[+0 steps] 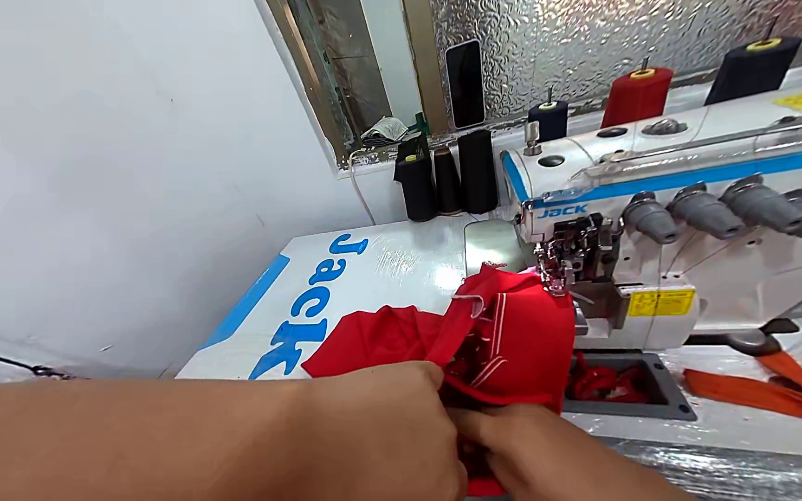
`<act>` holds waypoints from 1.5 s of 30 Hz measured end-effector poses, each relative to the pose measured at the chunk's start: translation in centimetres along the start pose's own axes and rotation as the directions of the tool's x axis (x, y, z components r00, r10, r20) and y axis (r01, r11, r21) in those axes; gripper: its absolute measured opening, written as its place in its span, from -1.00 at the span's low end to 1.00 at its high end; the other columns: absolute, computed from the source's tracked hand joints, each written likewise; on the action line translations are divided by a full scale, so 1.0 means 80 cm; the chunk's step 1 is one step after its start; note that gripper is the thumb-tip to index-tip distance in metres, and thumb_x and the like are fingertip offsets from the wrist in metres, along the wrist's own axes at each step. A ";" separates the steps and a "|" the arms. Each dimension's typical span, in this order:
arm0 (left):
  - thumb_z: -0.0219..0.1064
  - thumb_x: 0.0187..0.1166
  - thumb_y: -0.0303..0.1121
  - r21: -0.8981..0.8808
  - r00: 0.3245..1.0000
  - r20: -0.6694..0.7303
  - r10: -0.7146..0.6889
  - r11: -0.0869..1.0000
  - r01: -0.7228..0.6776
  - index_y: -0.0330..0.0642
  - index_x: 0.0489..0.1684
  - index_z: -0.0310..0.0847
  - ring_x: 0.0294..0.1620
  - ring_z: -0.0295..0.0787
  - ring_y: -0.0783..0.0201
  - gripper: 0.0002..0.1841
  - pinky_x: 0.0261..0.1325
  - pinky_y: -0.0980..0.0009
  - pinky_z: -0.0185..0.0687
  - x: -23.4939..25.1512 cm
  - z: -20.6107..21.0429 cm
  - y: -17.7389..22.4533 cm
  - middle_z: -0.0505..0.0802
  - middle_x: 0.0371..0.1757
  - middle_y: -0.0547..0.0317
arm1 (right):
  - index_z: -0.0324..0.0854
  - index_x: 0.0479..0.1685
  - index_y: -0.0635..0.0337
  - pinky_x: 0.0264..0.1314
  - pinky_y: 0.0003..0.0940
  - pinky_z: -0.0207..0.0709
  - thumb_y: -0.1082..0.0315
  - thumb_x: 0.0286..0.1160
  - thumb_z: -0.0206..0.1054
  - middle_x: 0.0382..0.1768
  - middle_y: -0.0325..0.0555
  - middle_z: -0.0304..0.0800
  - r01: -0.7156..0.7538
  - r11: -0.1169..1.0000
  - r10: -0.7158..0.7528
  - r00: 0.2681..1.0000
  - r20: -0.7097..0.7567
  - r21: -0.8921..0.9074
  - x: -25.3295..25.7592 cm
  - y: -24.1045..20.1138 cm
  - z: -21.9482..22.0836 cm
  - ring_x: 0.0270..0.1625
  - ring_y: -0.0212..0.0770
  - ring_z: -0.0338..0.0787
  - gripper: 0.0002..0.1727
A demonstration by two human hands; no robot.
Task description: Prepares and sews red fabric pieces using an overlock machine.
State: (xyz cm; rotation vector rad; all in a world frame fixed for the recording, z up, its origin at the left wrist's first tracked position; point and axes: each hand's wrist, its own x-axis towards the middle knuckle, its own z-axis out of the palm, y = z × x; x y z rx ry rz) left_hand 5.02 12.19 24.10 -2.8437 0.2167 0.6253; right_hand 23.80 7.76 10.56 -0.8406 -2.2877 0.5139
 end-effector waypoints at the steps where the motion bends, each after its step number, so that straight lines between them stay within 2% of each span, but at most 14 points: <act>1: 0.26 0.65 -0.25 -0.060 0.998 -0.065 0.009 0.998 -0.013 -0.13 -0.54 0.72 -0.55 0.66 0.17 -0.69 -0.14 0.09 0.55 -0.001 0.004 -0.002 0.71 -0.62 0.18 | 0.73 0.19 0.14 -0.34 0.06 0.72 0.58 0.38 0.25 -0.38 0.02 0.84 0.019 1.000 -0.019 1.000 -0.022 0.017 -0.001 0.003 -0.001 -0.34 0.04 0.88 -0.60; 3: 0.24 0.65 -0.29 -0.161 0.975 -0.218 -0.030 0.987 -0.006 -0.14 -0.50 0.74 -0.38 0.77 0.11 -0.72 0.16 0.03 0.61 0.002 0.017 -0.001 0.79 -0.47 0.12 | 0.74 -0.15 0.22 -0.31 -0.10 0.72 0.56 0.39 0.22 -0.41 0.01 0.82 0.055 0.997 -0.051 0.996 -0.069 0.056 -0.004 0.006 -0.003 -0.33 -0.05 0.87 -0.80; 6: 0.25 0.58 -0.42 -0.183 0.908 -0.365 -0.206 0.972 0.147 -0.15 -0.43 0.76 -0.21 0.79 0.11 -0.80 -0.24 0.25 0.72 0.010 0.033 0.002 0.80 -0.08 0.01 | 0.72 -0.28 0.19 -0.31 -0.33 0.67 0.44 0.54 0.19 -0.45 -0.06 0.78 0.098 0.995 -0.091 0.982 -0.166 0.031 -0.011 0.014 -0.001 -0.37 -0.19 0.81 -0.82; 8: 0.27 0.62 -0.32 -0.171 0.893 -0.354 -0.279 0.958 0.231 -0.13 -0.41 0.78 -0.01 0.83 0.10 -0.78 -0.20 0.23 0.79 0.011 0.037 -0.001 0.80 0.20 -0.01 | 0.74 -0.24 0.12 -0.35 -0.36 0.65 0.36 0.62 0.16 -0.47 -0.13 0.78 0.068 0.997 -0.064 0.979 -0.193 0.018 -0.015 0.020 0.000 -0.39 -0.26 0.79 -0.78; 12: 0.30 0.61 -0.19 -0.190 0.934 -0.314 -0.170 0.975 0.114 -0.12 -0.58 0.76 -0.01 0.81 0.12 -0.66 0.07 0.18 0.68 0.008 0.050 -0.016 0.86 -0.22 0.16 | 0.74 -0.05 -0.04 -0.45 -0.36 0.65 0.08 0.65 0.26 -0.45 -0.30 0.81 -0.020 1.000 0.013 0.967 -0.255 -0.024 -0.022 0.025 -0.001 -0.44 -0.36 0.79 -0.77; 15: 0.28 0.65 -0.20 -0.270 0.930 -0.344 -0.127 0.962 0.031 -0.17 -0.59 0.74 0.15 0.79 0.11 -0.63 0.37 0.17 0.61 -0.008 0.055 -0.031 0.85 -0.26 0.16 | 0.60 0.00 -0.07 -0.41 -0.40 0.65 0.03 0.73 0.19 -0.38 -0.32 0.78 0.030 0.978 -0.102 0.934 -0.342 -0.208 -0.035 0.036 -0.007 -0.38 -0.36 0.78 -0.77; 18: 0.24 0.66 -0.21 -0.267 0.907 -0.397 -0.140 0.963 0.032 -0.13 -0.52 0.77 -0.05 0.81 0.28 -0.66 0.06 0.36 0.68 -0.024 0.062 -0.039 0.86 -0.23 0.21 | 0.66 0.06 -0.13 -0.18 -0.37 0.65 0.01 0.88 -0.01 -0.15 -0.22 0.82 0.092 0.931 -0.200 0.938 -0.283 -0.355 -0.047 0.042 -0.013 -0.14 -0.26 0.82 -0.67; 23: 0.18 0.65 -0.38 -0.324 0.909 -0.363 -0.204 0.943 0.082 -0.07 -0.22 0.88 -0.11 0.81 0.34 -0.74 -0.11 0.39 0.66 -0.020 0.066 -0.035 0.90 -0.07 0.22 | 0.79 -0.13 -0.02 -0.38 -0.22 0.65 -0.36 0.72 -0.14 -0.28 -0.13 0.82 -0.128 0.869 -0.007 0.963 -0.271 -0.477 -0.041 0.023 -0.005 -0.27 -0.10 0.84 -0.28; 26: 0.19 0.52 -0.43 -0.363 0.905 -0.338 -0.259 0.923 0.129 -0.09 -0.19 0.90 -0.13 0.85 0.33 -0.73 -0.13 0.35 0.72 -0.013 0.066 -0.032 0.93 -0.05 0.20 | 0.79 -0.32 0.09 -0.44 -0.21 0.66 -0.25 0.70 -0.02 -0.35 -0.07 0.82 -0.224 0.826 0.057 0.946 -0.318 -0.517 -0.038 0.009 -0.007 -0.37 -0.08 0.84 -0.34; 30: 0.21 0.69 0.00 -0.281 0.841 -0.390 -0.375 0.918 0.279 0.00 -0.28 0.89 -0.36 0.80 0.43 -0.62 -0.42 0.43 0.62 0.002 0.071 -0.026 0.89 -0.28 0.34 | 0.77 -0.50 0.16 -0.35 -0.19 0.69 -0.11 0.66 0.12 -0.33 0.00 0.83 -0.278 0.776 0.073 0.931 -0.356 -0.567 -0.037 -0.002 -0.011 -0.36 -0.05 0.84 -0.42; 32: 0.16 0.74 -0.01 -0.214 0.810 -0.451 -0.375 0.926 0.310 -0.01 -0.40 0.82 -0.45 0.75 0.42 -0.59 -0.53 0.43 0.52 0.014 0.075 -0.024 0.83 -0.41 0.34 | 0.75 -0.51 0.08 -0.36 -0.28 0.63 -0.02 0.69 0.12 -0.37 -0.08 0.80 -0.229 0.797 0.005 0.928 -0.372 -0.559 -0.038 0.002 -0.010 -0.36 -0.11 0.80 -0.50; 36: 0.14 0.78 -0.19 -0.244 0.814 -0.498 -0.298 0.949 0.198 -0.10 -0.37 0.76 -0.04 0.81 0.35 -0.65 0.09 0.40 0.66 0.014 0.075 -0.026 0.87 -0.15 0.24 | 0.77 -0.10 -0.03 -0.30 -0.32 0.63 0.00 0.72 0.17 -0.30 -0.15 0.83 -0.206 0.856 -0.016 0.905 -0.424 -0.473 -0.042 0.007 -0.017 -0.28 -0.16 0.82 -0.67; 38: 0.17 0.79 -0.26 -0.349 0.800 -0.534 -0.273 0.933 0.085 -0.21 -0.38 0.73 -0.04 0.77 0.38 -0.66 0.05 0.55 0.67 0.008 0.073 -0.028 0.83 -0.10 0.11 | 0.77 0.05 -0.13 -0.31 -0.28 0.65 -0.12 0.69 0.18 -0.22 -0.15 0.82 -0.193 0.875 -0.002 0.915 -0.402 -0.445 -0.044 0.011 -0.020 -0.25 -0.17 0.83 -0.62; 45: 0.18 0.80 -0.33 -0.484 0.747 -0.577 -0.330 0.875 0.013 -0.29 -0.25 0.75 0.12 0.78 0.42 -0.72 0.19 0.62 0.66 0.000 0.076 -0.019 0.86 0.05 0.03 | 0.76 -0.29 -0.09 -0.14 -0.45 0.50 -0.07 0.76 0.16 -0.22 -0.29 0.81 -0.060 0.977 -0.020 0.928 -0.371 -0.204 -0.042 0.017 -0.025 -0.15 -0.40 0.74 -0.62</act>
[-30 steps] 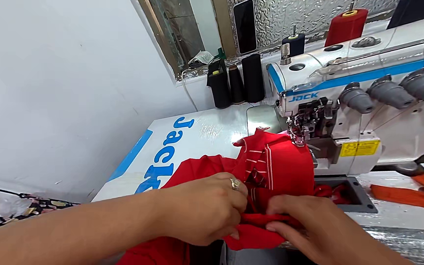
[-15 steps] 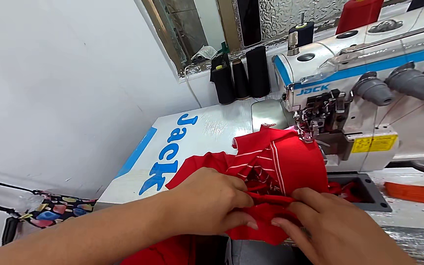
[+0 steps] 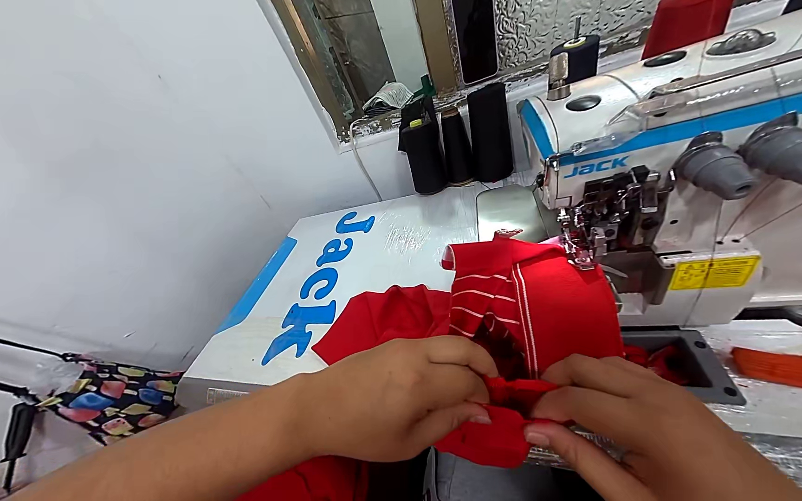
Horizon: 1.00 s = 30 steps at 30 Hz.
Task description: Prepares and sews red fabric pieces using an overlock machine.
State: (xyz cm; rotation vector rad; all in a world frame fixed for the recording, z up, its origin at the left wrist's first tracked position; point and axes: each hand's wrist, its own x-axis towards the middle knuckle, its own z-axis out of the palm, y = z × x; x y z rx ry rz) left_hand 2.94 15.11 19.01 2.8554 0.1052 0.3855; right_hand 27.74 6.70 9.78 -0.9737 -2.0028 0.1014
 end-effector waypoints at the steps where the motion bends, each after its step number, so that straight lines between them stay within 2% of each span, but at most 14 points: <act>1: 0.18 0.80 -0.33 -0.002 1.000 -0.012 -0.011 1.000 0.011 -0.28 -0.18 0.77 0.15 0.78 0.40 -0.73 0.23 0.60 0.66 -0.001 0.002 0.000 0.86 0.07 0.04 | 0.77 -0.30 -0.07 -0.11 -0.50 0.50 -0.05 0.73 0.22 -0.23 -0.31 0.82 -0.011 0.999 0.012 1.000 -0.018 0.050 0.001 0.000 -0.001 -0.15 -0.45 0.73 -0.64; 3: 0.23 0.78 -0.22 0.027 0.997 -0.065 -0.030 0.999 0.032 -0.25 -0.09 0.82 0.15 0.79 0.40 -0.70 0.21 0.56 0.68 -0.003 0.010 0.004 0.87 0.07 0.07 | 0.78 -0.32 -0.07 -0.11 -0.54 0.48 -0.03 0.70 0.27 -0.25 -0.33 0.82 -0.031 0.995 0.036 0.998 -0.046 0.094 0.001 -0.002 -0.002 -0.17 -0.50 0.72 -0.66; 5: 0.32 0.72 -0.13 0.074 0.986 -0.164 -0.035 0.996 0.047 -0.20 -0.20 0.83 0.06 0.80 0.43 -0.69 0.11 0.57 0.69 -0.001 0.023 0.008 0.89 -0.02 0.12 | 0.79 -0.34 -0.08 -0.14 -0.55 0.49 -0.04 0.69 0.28 -0.28 -0.35 0.82 -0.057 0.994 0.063 0.996 -0.064 0.097 0.001 -0.004 -0.001 -0.19 -0.52 0.71 -0.66; 8: 0.37 0.69 -0.24 0.084 0.962 -0.269 -0.034 0.995 0.058 -0.20 -0.40 0.75 -0.01 0.81 0.46 -0.73 0.05 0.59 0.67 0.004 0.035 0.014 0.91 -0.08 0.16 | 0.78 -0.32 -0.13 -0.19 -0.55 0.52 -0.06 0.71 0.23 -0.19 -0.40 0.83 -0.067 0.996 0.071 0.995 -0.065 0.061 0.000 -0.002 -0.002 -0.19 -0.56 0.72 -0.65; 9: 0.38 0.67 -0.28 0.057 0.956 -0.291 -0.036 0.997 0.054 -0.21 -0.43 0.73 -0.01 0.81 0.46 -0.74 0.05 0.60 0.68 0.005 0.035 0.015 0.91 -0.09 0.15 | 0.77 -0.30 -0.13 -0.17 -0.54 0.53 -0.07 0.73 0.21 -0.12 -0.40 0.84 -0.056 0.997 0.059 0.997 -0.058 0.057 0.000 -0.001 -0.003 -0.15 -0.56 0.73 -0.65; 11: 0.40 0.64 -0.34 -0.047 0.946 -0.320 -0.058 0.998 0.045 -0.27 -0.46 0.71 -0.04 0.81 0.48 -0.75 0.04 0.63 0.70 0.006 0.032 0.015 0.91 -0.13 0.11 | 0.74 -0.25 -0.08 0.02 -0.48 0.53 -0.03 0.77 0.19 0.04 -0.37 0.85 -0.011 0.997 0.014 0.999 -0.039 0.076 -0.001 0.000 -0.008 0.04 -0.52 0.75 -0.66; 13: 0.42 0.63 -0.35 -0.150 0.945 -0.314 -0.096 0.987 0.050 -0.29 -0.46 0.72 -0.02 0.83 0.51 -0.76 0.03 0.65 0.74 0.005 0.028 0.016 0.92 -0.11 0.12 | 0.72 -0.22 -0.01 0.20 -0.42 0.49 0.03 0.80 0.18 0.10 -0.31 0.86 0.037 0.995 -0.036 0.999 -0.014 0.089 -0.002 -0.004 -0.015 0.18 -0.44 0.74 -0.67; 17: 0.42 0.64 -0.36 -0.287 0.966 -0.243 -0.091 0.958 0.018 -0.33 -0.33 0.78 0.09 0.84 0.47 -0.80 0.17 0.61 0.75 0.002 0.018 0.024 0.92 -0.04 0.10 | 0.76 -0.26 0.17 0.29 -0.29 0.46 0.19 0.77 0.26 0.09 -0.03 0.87 0.001 0.978 -0.018 0.996 0.082 0.209 -0.001 -0.030 -0.039 0.19 -0.23 0.74 -0.70; 20: 0.43 0.61 -0.35 -0.366 0.972 -0.176 -0.157 0.927 0.083 -0.32 -0.35 0.80 0.04 0.84 0.50 -0.79 0.12 0.62 0.75 0.001 0.016 0.020 0.93 -0.10 0.14 | 0.79 -0.22 0.13 0.35 -0.32 0.50 0.19 0.78 0.24 0.22 -0.12 0.88 0.003 0.986 -0.017 0.996 0.083 0.166 0.000 -0.032 -0.033 0.27 -0.30 0.77 -0.70; 23: 0.44 0.59 -0.36 -0.432 0.972 -0.121 -0.199 0.893 0.129 -0.34 -0.38 0.80 0.05 0.84 0.47 -0.79 0.14 0.57 0.75 0.002 0.015 0.019 0.93 -0.14 0.13 | 0.80 -0.31 0.17 0.27 -0.35 0.48 0.22 0.73 0.29 0.01 -0.09 0.92 0.036 0.978 -0.048 0.997 0.055 0.204 0.000 -0.027 -0.025 0.13 -0.26 0.78 -0.71; 27: 0.43 0.58 -0.36 -0.440 0.951 -0.158 -0.266 0.881 0.173 -0.30 -0.41 0.78 0.07 0.86 0.44 -0.80 0.17 0.52 0.78 0.000 0.020 0.024 0.94 -0.15 0.16 | 0.85 -0.40 0.18 0.15 -0.54 0.55 0.20 0.61 0.42 -0.14 -0.12 0.95 -0.078 0.950 0.078 0.997 0.013 0.302 -0.005 -0.023 -0.023 0.04 -0.40 0.80 -0.72; 30: 0.46 0.54 -0.37 -0.441 0.927 -0.195 -0.320 0.873 0.209 -0.27 -0.43 0.78 0.01 0.86 0.49 -0.82 0.09 0.58 0.78 0.001 0.026 0.028 0.94 -0.16 0.20 | 0.85 -0.44 0.15 0.10 -0.63 0.63 0.21 0.50 0.52 -0.20 -0.17 0.95 -0.165 0.918 0.189 0.981 -0.033 0.360 -0.009 -0.025 -0.019 0.03 -0.51 0.82 -0.77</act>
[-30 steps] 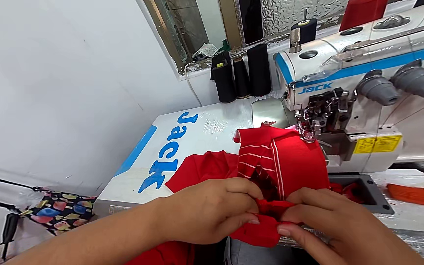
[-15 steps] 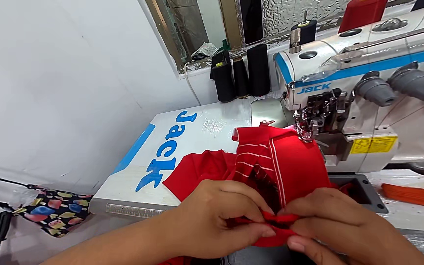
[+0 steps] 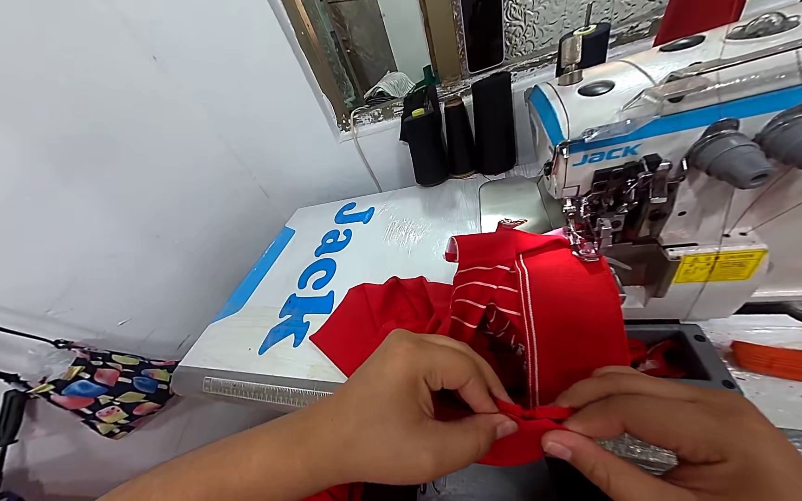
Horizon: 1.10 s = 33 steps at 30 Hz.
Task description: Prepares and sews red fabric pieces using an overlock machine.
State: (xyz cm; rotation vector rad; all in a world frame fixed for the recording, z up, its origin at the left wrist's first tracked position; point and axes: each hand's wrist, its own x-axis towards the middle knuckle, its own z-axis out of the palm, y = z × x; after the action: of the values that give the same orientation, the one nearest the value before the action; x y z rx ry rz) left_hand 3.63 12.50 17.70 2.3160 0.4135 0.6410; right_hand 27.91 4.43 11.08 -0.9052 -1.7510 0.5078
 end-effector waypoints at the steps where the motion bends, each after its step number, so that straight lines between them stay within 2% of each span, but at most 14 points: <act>1: 0.47 0.53 -0.37 0.001 1.000 -0.017 -0.008 1.000 0.008 -0.26 -0.44 0.78 -0.01 0.86 0.52 -0.83 0.05 0.60 0.78 0.000 0.002 0.000 0.94 -0.16 0.21 | 0.86 -0.44 0.13 0.07 -0.67 0.64 0.21 0.47 0.55 -0.21 -0.20 0.94 -0.024 1.000 0.024 0.999 -0.028 0.010 -0.001 0.000 0.001 0.02 -0.55 0.82 -0.78; 4: 0.50 0.49 -0.39 -0.011 0.999 -0.050 -0.019 1.000 0.019 -0.26 -0.45 0.79 -0.05 0.85 0.54 -0.84 0.01 0.63 0.77 0.001 0.005 0.001 0.94 -0.19 0.21 | 0.86 -0.44 0.10 0.02 -0.72 0.65 0.20 0.43 0.58 -0.23 -0.25 0.93 -0.057 0.998 0.059 0.994 -0.087 0.026 -0.001 -0.001 0.003 -0.01 -0.60 0.81 -0.80; 12: 0.53 0.45 -0.41 -0.031 0.995 -0.096 -0.021 0.999 0.018 -0.24 -0.45 0.75 -0.11 0.86 0.55 -0.87 -0.05 0.64 0.77 0.002 0.011 0.002 0.94 -0.24 0.24 | 0.84 -0.46 0.13 0.11 -0.61 0.65 0.24 0.43 0.58 -0.29 -0.23 0.94 -0.049 0.999 0.049 0.990 -0.136 0.001 -0.002 -0.003 0.008 -0.03 -0.55 0.84 -0.81; 15: 0.48 0.51 -0.42 -0.036 0.995 -0.070 -0.068 0.997 0.065 -0.16 -0.13 0.56 -0.12 0.84 0.57 -0.82 -0.03 0.63 0.78 0.003 0.014 0.007 0.89 -0.23 0.32 | 0.80 -0.19 0.15 0.09 -0.59 0.64 0.22 0.50 0.52 -0.30 -0.25 0.92 -0.062 0.996 0.056 0.993 -0.109 -0.056 -0.002 -0.005 0.009 -0.10 -0.55 0.82 -0.82; 17: 0.37 0.58 -0.42 0.082 0.998 -0.033 -0.054 0.995 0.056 -0.25 0.12 0.58 -0.10 0.81 0.55 -0.77 0.05 0.60 0.75 0.005 0.015 0.010 0.87 -0.20 0.30 | 0.83 0.05 0.21 0.12 -0.52 0.63 0.22 0.59 0.44 -0.24 -0.16 0.93 -0.040 0.991 0.031 0.997 -0.066 -0.126 -0.001 -0.007 0.009 -0.11 -0.44 0.82 -0.73; 19: 0.26 0.66 -0.36 0.314 1.000 0.001 0.008 0.949 -0.008 -0.27 0.21 0.73 -0.07 0.76 0.48 -0.71 0.11 0.54 0.67 0.004 0.020 0.012 0.86 -0.14 0.25 | 0.87 -0.07 0.18 0.16 -0.47 0.59 0.24 0.66 0.38 -0.19 -0.10 0.94 0.001 0.985 -0.009 0.999 -0.047 -0.173 -0.001 -0.007 0.010 -0.05 -0.37 0.83 -0.78; 22: 0.21 0.77 -0.18 0.554 0.990 -0.008 0.140 0.825 -0.113 -0.16 -0.01 0.84 -0.05 0.78 0.40 -0.69 0.16 0.48 0.59 0.002 0.031 0.011 0.89 -0.18 0.23 | 0.86 -0.19 0.15 0.13 -0.45 0.53 0.26 0.69 0.34 -0.23 -0.11 0.94 0.031 0.974 -0.042 0.998 -0.044 -0.227 -0.001 -0.010 0.012 -0.08 -0.33 0.81 -0.78; 25: 0.12 0.82 -0.20 0.689 0.976 0.044 0.211 0.701 -0.183 -0.08 -0.26 0.74 -0.07 0.80 0.37 -0.69 0.23 0.45 0.59 0.001 0.033 0.006 0.85 -0.27 0.26 | 0.86 -0.13 0.14 0.15 -0.42 0.48 0.25 0.74 0.28 -0.24 -0.14 0.94 0.061 0.971 -0.074 0.996 -0.049 -0.232 -0.001 -0.007 0.013 -0.11 -0.33 0.79 -0.75; 27: 0.07 0.84 -0.28 0.683 0.961 0.101 0.259 0.684 -0.256 -0.12 -0.23 0.67 -0.01 0.79 0.31 -0.71 0.32 0.42 0.58 0.000 0.029 0.006 0.83 -0.21 0.20 | 0.83 0.02 0.06 0.36 -0.32 0.54 0.21 0.76 0.26 -0.14 -0.21 0.93 0.077 0.972 -0.108 0.985 -0.134 -0.220 -0.004 0.000 0.015 0.08 -0.35 0.82 -0.76; 28: 0.05 0.86 -0.30 0.662 0.951 0.112 0.289 0.692 -0.289 -0.15 -0.18 0.66 0.05 0.78 0.28 -0.73 0.39 0.41 0.57 -0.001 0.024 0.007 0.82 -0.17 0.15 | 0.75 0.16 -0.05 0.47 -0.28 0.56 0.16 0.78 0.24 0.01 -0.28 0.89 0.071 0.975 -0.117 0.970 -0.214 -0.208 -0.008 0.008 0.015 0.26 -0.37 0.78 -0.76; 30: 0.04 0.87 -0.29 0.607 0.932 0.104 0.348 0.720 -0.336 -0.16 -0.13 0.61 0.05 0.76 0.28 -0.75 0.26 0.48 0.61 -0.006 0.009 0.011 0.80 -0.12 0.10 | 0.51 0.49 -0.27 0.58 -0.32 0.51 0.08 0.76 0.22 0.37 -0.49 0.68 0.017 0.997 -0.043 0.918 -0.395 -0.069 -0.022 0.027 0.020 0.50 -0.42 0.61 -0.62; 31: 0.05 0.87 -0.29 0.586 0.924 0.100 0.370 0.728 -0.355 -0.16 -0.13 0.58 0.01 0.74 0.29 -0.76 0.17 0.52 0.61 -0.009 0.000 0.014 0.78 -0.12 0.10 | 0.42 0.57 -0.31 0.60 -0.37 0.49 0.10 0.75 0.23 0.42 -0.57 0.62 -0.029 0.995 0.068 0.886 -0.458 0.093 -0.030 0.034 0.028 0.52 -0.46 0.58 -0.56; 32: 0.04 0.87 -0.29 0.574 0.917 0.105 0.385 0.729 -0.372 -0.14 -0.13 0.55 -0.02 0.72 0.31 -0.78 0.10 0.55 0.60 -0.012 -0.007 0.017 0.75 -0.12 0.10 | 0.36 0.57 -0.13 0.56 -0.38 0.50 0.18 0.72 0.24 0.40 -0.49 0.63 -0.086 0.948 0.228 0.855 -0.465 0.307 -0.038 0.036 0.042 0.49 -0.44 0.59 -0.53; 33: 0.04 0.87 -0.30 0.572 0.911 0.121 0.394 0.722 -0.388 -0.13 -0.12 0.53 -0.04 0.71 0.31 -0.80 0.07 0.57 0.60 -0.014 -0.014 0.021 0.72 -0.12 0.10 | 0.24 0.61 0.19 0.51 -0.35 0.55 0.32 0.70 0.20 0.38 -0.27 0.61 -0.171 0.845 0.407 0.819 -0.404 0.506 -0.041 0.034 0.057 0.45 -0.38 0.62 -0.47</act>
State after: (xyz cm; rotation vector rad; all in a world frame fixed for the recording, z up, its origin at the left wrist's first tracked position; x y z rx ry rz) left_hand 2.30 11.37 19.21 3.0476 0.1174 0.8105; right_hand 25.11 3.95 5.51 -0.8775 -0.9580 0.7706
